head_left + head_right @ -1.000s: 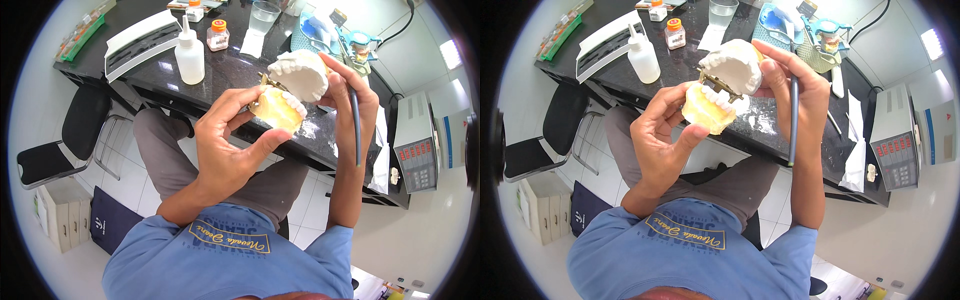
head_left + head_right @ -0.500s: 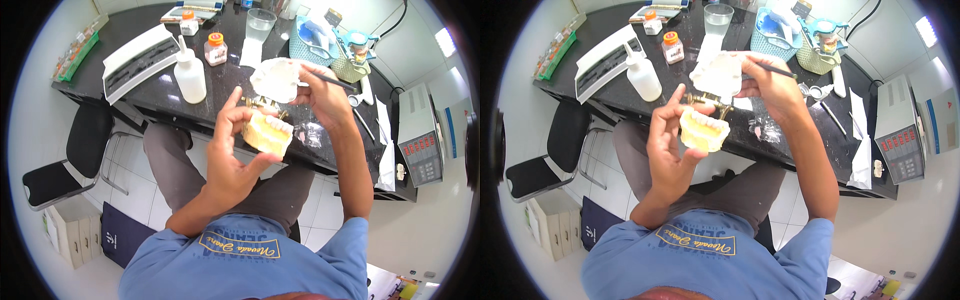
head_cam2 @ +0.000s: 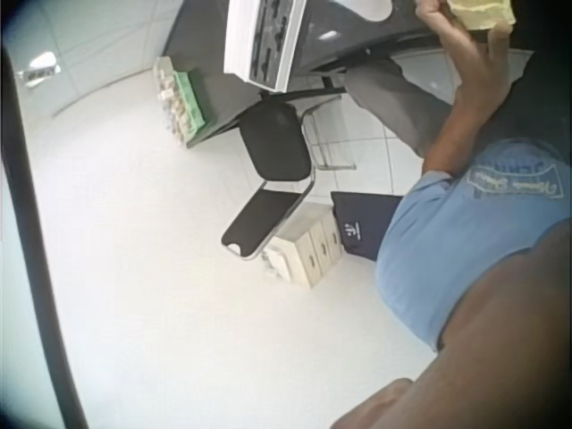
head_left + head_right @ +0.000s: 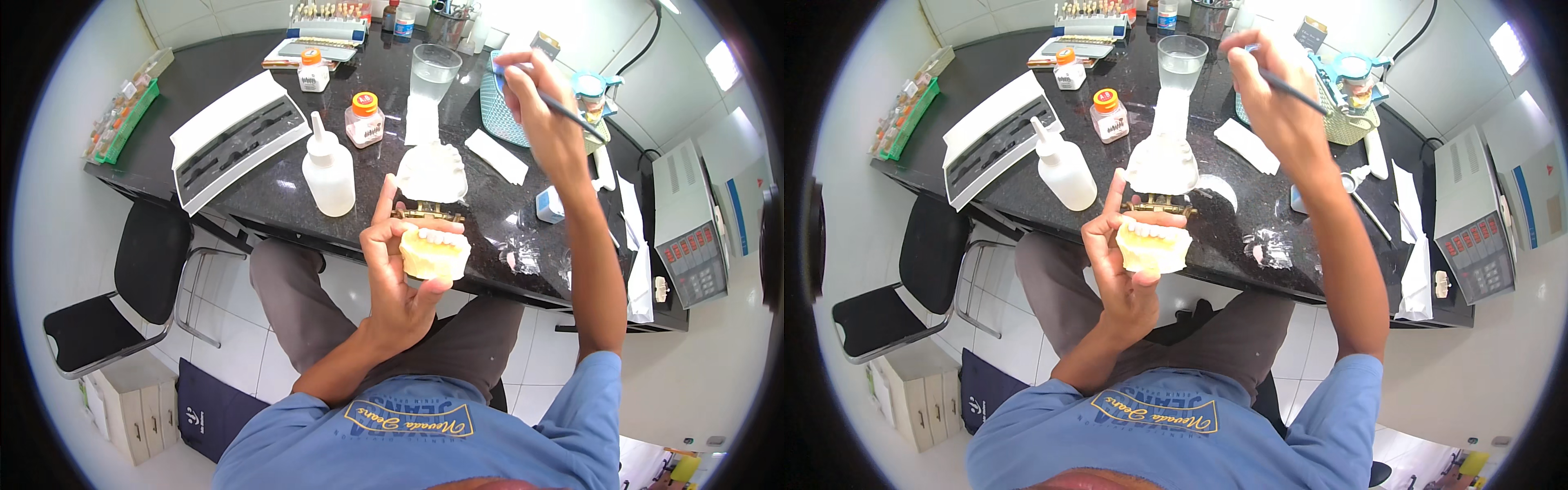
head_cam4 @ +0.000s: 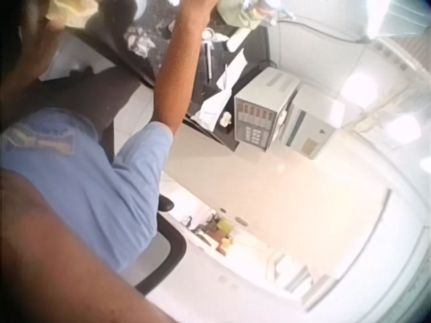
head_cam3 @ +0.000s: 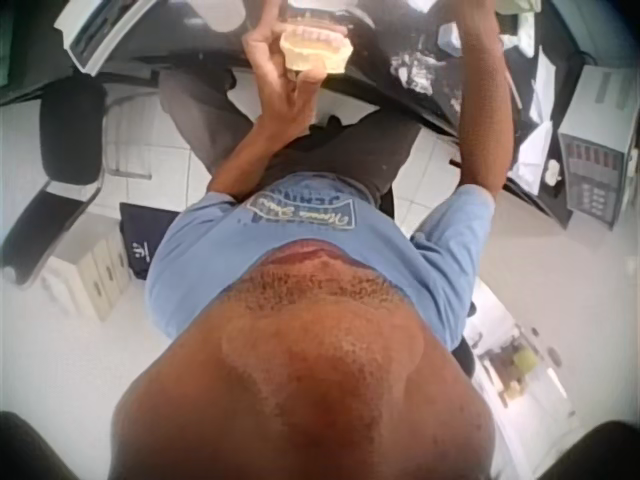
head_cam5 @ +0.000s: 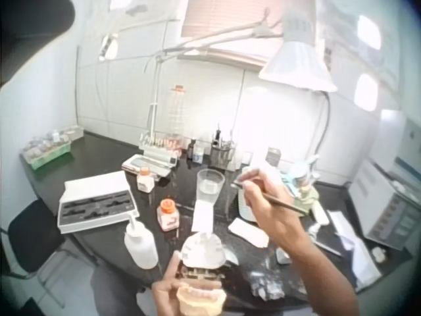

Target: The person applies a liquid to the teeth of a dental cast using a brush and fits the upper and lower components of the cast together.

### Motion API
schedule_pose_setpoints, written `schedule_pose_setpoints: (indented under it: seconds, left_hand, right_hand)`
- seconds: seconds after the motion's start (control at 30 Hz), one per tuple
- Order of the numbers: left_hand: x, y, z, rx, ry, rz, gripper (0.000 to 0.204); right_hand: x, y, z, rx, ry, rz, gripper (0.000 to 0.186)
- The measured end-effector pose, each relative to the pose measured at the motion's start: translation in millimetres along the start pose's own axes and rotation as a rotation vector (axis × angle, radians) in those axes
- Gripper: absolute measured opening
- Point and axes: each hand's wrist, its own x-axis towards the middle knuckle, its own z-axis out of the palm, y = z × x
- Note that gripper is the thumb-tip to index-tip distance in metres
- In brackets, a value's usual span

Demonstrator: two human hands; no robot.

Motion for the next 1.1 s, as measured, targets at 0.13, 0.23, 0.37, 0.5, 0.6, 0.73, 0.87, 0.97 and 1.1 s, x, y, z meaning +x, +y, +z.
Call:
schedule_pose_setpoints:
  seconds: [0.13, 0.23, 0.37, 0.5, 0.6, 0.73, 0.87, 0.97, 1.1]
  left_hand:
    - [3.2, -6.6, -7.1, 0.003, -0.019, 0.040, 0.057]
    - [8.0, -9.5, -4.5, -0.015, 0.011, 0.054, 0.059]
    - [6.0, -15.5, -2.6, -0.097, 0.029, -0.010, 0.060]
    - [7.1, -16.7, -3.4, -0.059, 0.034, -0.012, 0.058]
    - [8.9, -16.5, -6.9, 0.001, 0.022, -0.013, 0.057]
    - [1.4, -11.3, -4.3, -0.135, 0.034, -0.114, 0.060]
    - [3.7, -14.0, 1.7, -0.041, 0.036, -0.047, 0.059]
    - [2.9, -13.9, 3.1, -0.009, 0.045, -0.047, 0.058]
    - [3.4, -13.1, 6.0, -0.043, 0.062, -0.062, 0.057]
  right_hand:
    - [45.8, 20.0, 11.1, 0.109, -0.029, 0.025, 0.030]
    - [74.3, 41.4, 22.1, -0.112, -0.013, 0.108, 0.034]
    - [84.6, 55.3, 39.2, -0.257, -0.119, 0.107, 0.036]
    - [81.6, 54.8, 46.4, -0.466, -0.210, 0.107, 0.035]
    - [68.8, 49.2, 43.0, -0.216, 0.068, -0.044, 0.024]
    - [18.9, 22.0, 28.7, -0.039, 0.031, -0.002, 0.020]
    - [-21.2, 49.0, 43.1, 0.105, -0.089, 0.036, 0.015]
    - [-32.4, 48.5, 52.0, 0.104, -0.127, 0.135, 0.016]
    - [-38.1, 55.4, 47.2, 0.051, -0.202, 0.135, 0.018]
